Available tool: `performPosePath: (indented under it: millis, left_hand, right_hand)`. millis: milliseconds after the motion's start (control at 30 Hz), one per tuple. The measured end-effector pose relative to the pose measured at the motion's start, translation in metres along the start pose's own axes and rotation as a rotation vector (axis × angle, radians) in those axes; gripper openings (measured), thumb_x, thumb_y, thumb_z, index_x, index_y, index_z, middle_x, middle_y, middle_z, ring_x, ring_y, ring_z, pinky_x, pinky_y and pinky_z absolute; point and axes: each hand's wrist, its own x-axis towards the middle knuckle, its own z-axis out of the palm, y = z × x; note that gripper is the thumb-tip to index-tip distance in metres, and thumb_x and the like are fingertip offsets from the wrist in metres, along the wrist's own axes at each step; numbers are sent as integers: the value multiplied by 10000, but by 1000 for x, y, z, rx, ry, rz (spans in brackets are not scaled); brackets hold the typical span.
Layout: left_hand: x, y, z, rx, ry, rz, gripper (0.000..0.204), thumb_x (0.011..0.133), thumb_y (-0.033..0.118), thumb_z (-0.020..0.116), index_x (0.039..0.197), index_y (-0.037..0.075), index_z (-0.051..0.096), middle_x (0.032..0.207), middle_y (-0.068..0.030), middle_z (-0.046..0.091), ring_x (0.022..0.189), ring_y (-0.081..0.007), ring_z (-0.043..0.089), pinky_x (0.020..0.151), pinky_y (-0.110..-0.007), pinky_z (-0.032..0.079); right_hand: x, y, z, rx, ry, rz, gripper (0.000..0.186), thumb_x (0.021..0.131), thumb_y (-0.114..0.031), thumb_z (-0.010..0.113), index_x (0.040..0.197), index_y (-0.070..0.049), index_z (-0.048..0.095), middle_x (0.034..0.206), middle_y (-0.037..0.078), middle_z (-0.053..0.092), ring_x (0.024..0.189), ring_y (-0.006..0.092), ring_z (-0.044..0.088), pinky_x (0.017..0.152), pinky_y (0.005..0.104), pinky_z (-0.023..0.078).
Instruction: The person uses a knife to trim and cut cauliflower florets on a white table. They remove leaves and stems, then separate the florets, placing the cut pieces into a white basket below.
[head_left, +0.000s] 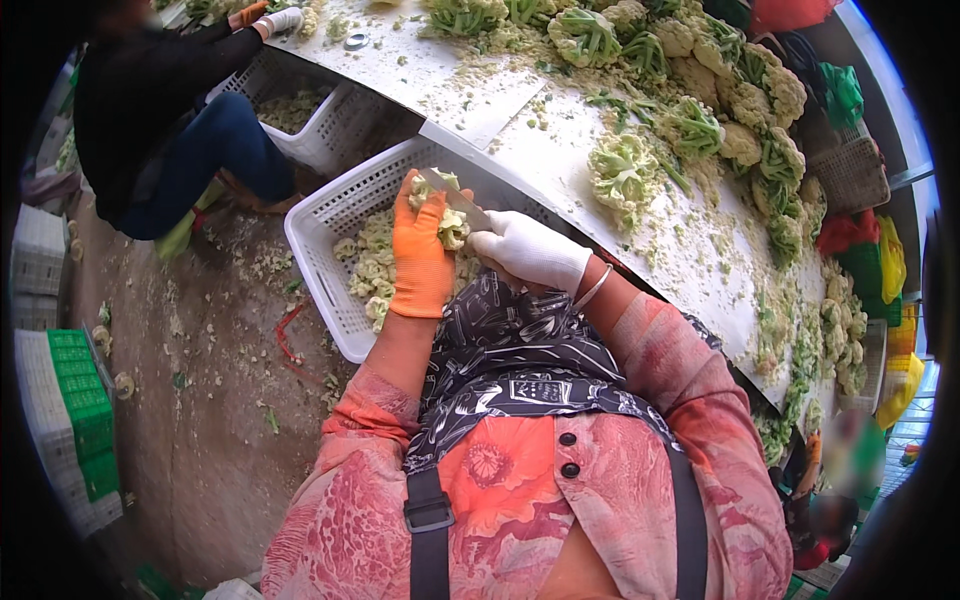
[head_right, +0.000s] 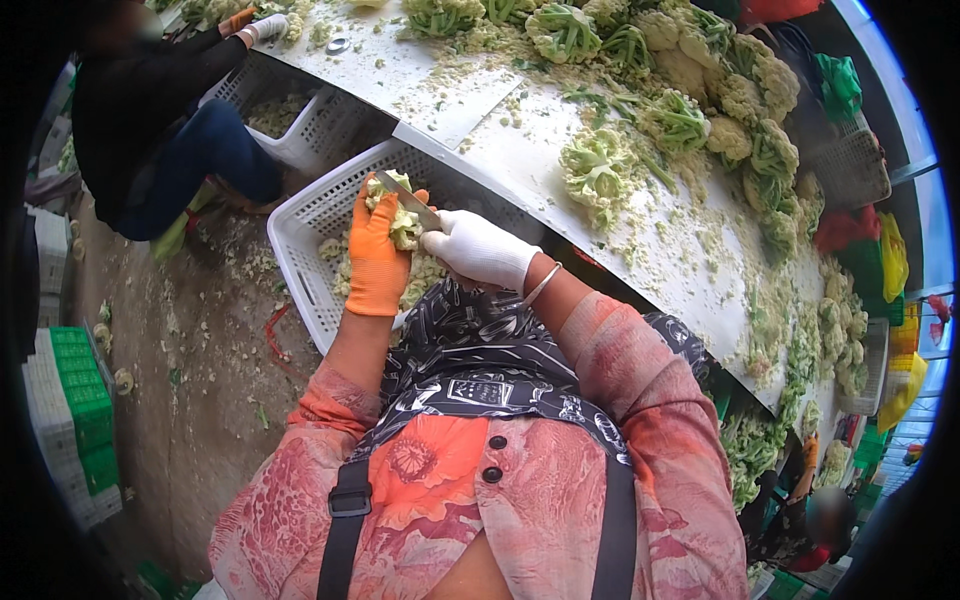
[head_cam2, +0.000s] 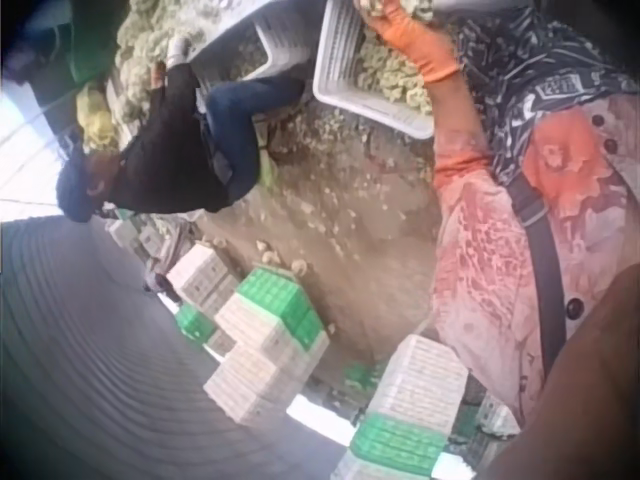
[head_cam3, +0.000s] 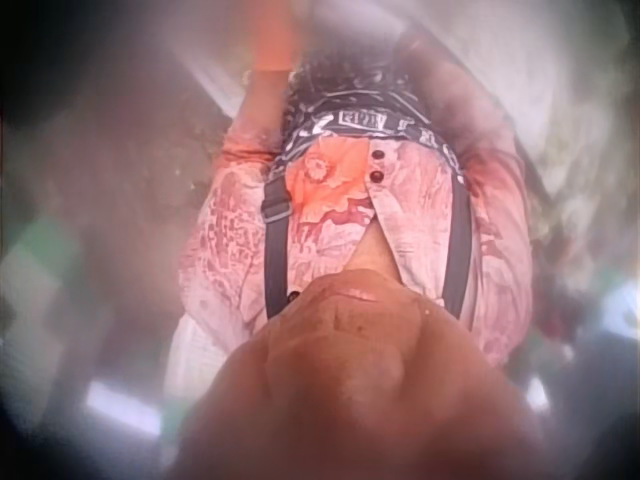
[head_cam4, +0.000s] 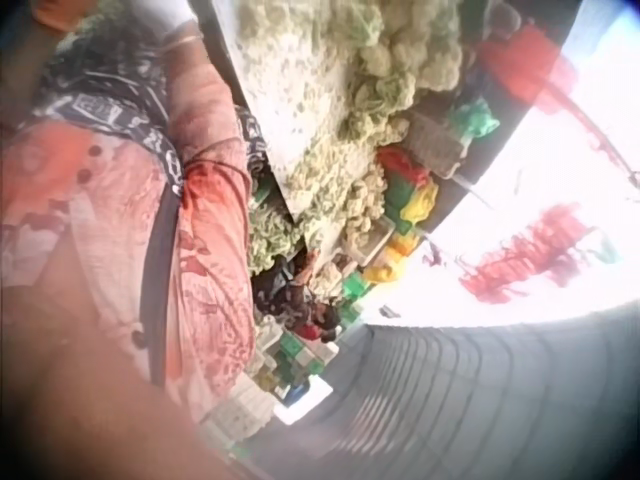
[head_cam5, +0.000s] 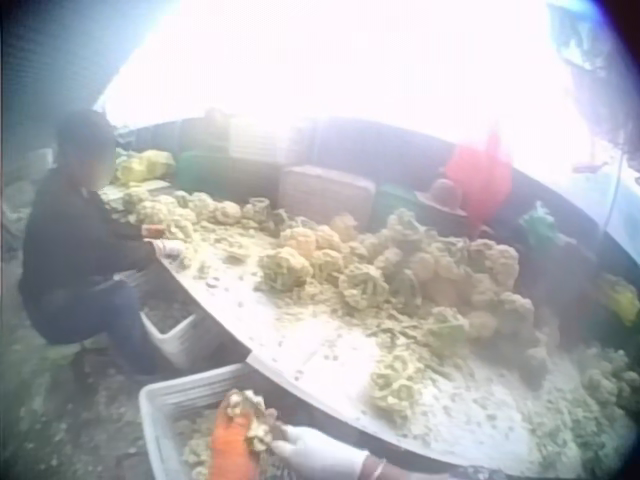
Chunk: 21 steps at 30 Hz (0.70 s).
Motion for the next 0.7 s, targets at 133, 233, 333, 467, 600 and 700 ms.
performPosePath:
  millis: [133,233,333,467,600,700]
  left_hand:
    - [9,9,-29,18,-29,-29,411,1018,29,529,1416,108,465,1251,-160,608,1090,-288,656,872,-431,603]
    - [17,24,-38,2,22,-129,430,989,-64,511,1371,133,492,1248,-137,631,1070,-220,660,854,-329,599]
    - [24,20,-44,5,-15,-65,421,1000,-43,523,1377,142,486,1267,-140,631,1101,-230,656,888,-334,594]
    - [26,14,-40,70,-92,-5,403,1014,-19,537,1378,141,472,1293,-125,620,1158,-209,635,960,-332,565]
    - [23,-2,-31,183,-45,148,341,1031,2,530,1347,117,475,1240,-81,609,1117,-170,617,948,-315,548]
    - [26,-12,-38,404,3,241,278,1043,41,543,1311,81,478,1181,-41,574,1055,-136,580,936,-282,509]
  right_hand:
    - [-3,-1,-1,310,-139,169,246,1001,-295,544,870,-87,553,583,-24,479,395,90,467,321,260,360]
    - [-9,-5,5,312,-13,158,223,1008,-285,536,948,-70,545,590,-22,496,397,85,482,324,246,364]
    - [-15,-8,14,289,46,141,217,1013,-280,530,976,-67,538,598,-18,502,409,84,497,323,242,365]
    - [-18,-7,26,407,55,163,229,1018,-290,517,975,-65,527,617,-4,517,423,90,506,323,244,369]
    - [-17,-10,33,517,35,117,262,1020,-313,516,896,-83,499,611,2,514,426,102,505,340,260,404]
    - [-20,-5,31,554,-24,211,247,1021,-300,523,897,-87,500,632,-4,501,454,111,498,394,261,414]
